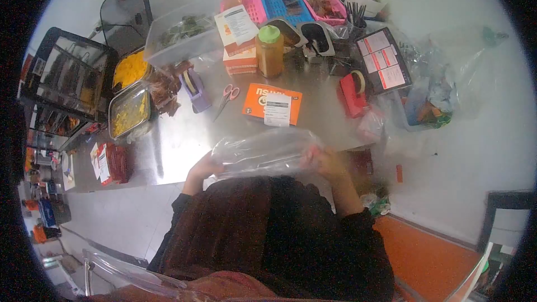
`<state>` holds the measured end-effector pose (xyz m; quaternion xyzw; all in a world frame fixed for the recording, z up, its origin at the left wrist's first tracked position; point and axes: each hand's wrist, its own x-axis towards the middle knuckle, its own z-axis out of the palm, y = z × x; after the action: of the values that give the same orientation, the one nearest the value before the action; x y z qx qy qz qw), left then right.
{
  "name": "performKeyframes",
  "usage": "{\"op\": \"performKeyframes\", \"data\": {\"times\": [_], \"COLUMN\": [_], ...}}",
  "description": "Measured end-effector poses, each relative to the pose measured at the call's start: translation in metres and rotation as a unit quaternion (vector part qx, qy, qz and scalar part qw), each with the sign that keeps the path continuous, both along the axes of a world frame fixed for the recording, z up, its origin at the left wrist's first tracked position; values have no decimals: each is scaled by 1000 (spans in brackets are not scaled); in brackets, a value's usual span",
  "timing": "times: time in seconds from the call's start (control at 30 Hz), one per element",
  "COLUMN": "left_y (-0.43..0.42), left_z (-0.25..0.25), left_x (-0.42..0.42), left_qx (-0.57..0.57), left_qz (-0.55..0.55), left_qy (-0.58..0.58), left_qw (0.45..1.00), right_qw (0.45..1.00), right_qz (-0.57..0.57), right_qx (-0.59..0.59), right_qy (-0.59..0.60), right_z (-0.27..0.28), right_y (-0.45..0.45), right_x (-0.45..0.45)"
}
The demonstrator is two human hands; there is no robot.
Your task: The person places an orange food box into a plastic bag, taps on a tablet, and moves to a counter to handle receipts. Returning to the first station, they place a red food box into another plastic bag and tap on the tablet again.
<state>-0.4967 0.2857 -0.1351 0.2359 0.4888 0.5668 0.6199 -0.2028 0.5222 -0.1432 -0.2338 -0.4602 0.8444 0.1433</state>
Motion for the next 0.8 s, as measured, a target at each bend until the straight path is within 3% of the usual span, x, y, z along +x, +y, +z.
{"op": "performKeyframes", "data": {"times": [0.03,0.07,0.13,0.17,0.2,0.23,0.27,0.3,0.33,0.37,0.4,0.43,0.5,0.53,0.57,0.6,0.63,0.67,0.7,0.77,0.8], "left_y": [3,7,19,23,26,28,31,35,39,40,43,47,62,75,90,109,134,155,166,174,168], "left_z": [-15,-28,-39,-47,-52,-50,-52,-57,-64,-75,-78,-81,-57,-43,-44,-47,-75,-102,-94,-52,-32], "left_x": [8,14,19,20,21,23,23,21,20,16,10,5,-3,-5,-8,-13,-25,-34,-34,-28,-23], "left_qx": [-27,-53,-88,-123,-157,-166,-179,-193,-207,-204,-189,-164,-67,-20,-8,4,-12,-29,-50,-94,-55], "left_qz": [47,94,101,95,88,89,111,133,153,184,206,222,244,253,222,191,182,171,159,132,149], "left_qy": [-43,-87,-89,-85,-81,-54,-43,-32,-21,184,381,562,652,691,668,643,547,442,400,314,309], "left_qw": [998,990,987,984,980,981,977,972,966,944,881,780,715,677,710,742,817,880,901,936,938], "right_qw": [996,995,924,861,747,589,736,832,777,707,625,666,743,722,690,664,629,844,956,968,973], "right_qz": [6,-48,-149,-193,-226,-246,-63,124,110,94,76,81,96,-31,-157,-226,-294,-237,-154,-150,-147], "right_qx": [-90,-13,138,366,572,745,630,469,578,678,766,728,644,671,686,674,656,388,71,66,64], "right_qy": [28,-92,-325,-297,-252,-194,-240,-269,-225,-177,-127,-138,-157,-164,-169,-233,-295,-283,-239,-189,-165], "right_z": [-7,-13,-8,-3,6,11,-10,-34,-43,-50,-51,-51,-48,-26,-7,-24,-48,-72,-86,-76,-63], "right_y": [0,1,-8,-14,-21,-26,-27,-28,-34,-40,-43,-37,-23,-19,-13,2,23,52,72,79,77], "right_x": [-4,-7,-30,-38,-46,-54,-64,-72,-74,-75,-76,-76,-75,-80,-87,-95,-106,-114,-119,-124,-123]}}
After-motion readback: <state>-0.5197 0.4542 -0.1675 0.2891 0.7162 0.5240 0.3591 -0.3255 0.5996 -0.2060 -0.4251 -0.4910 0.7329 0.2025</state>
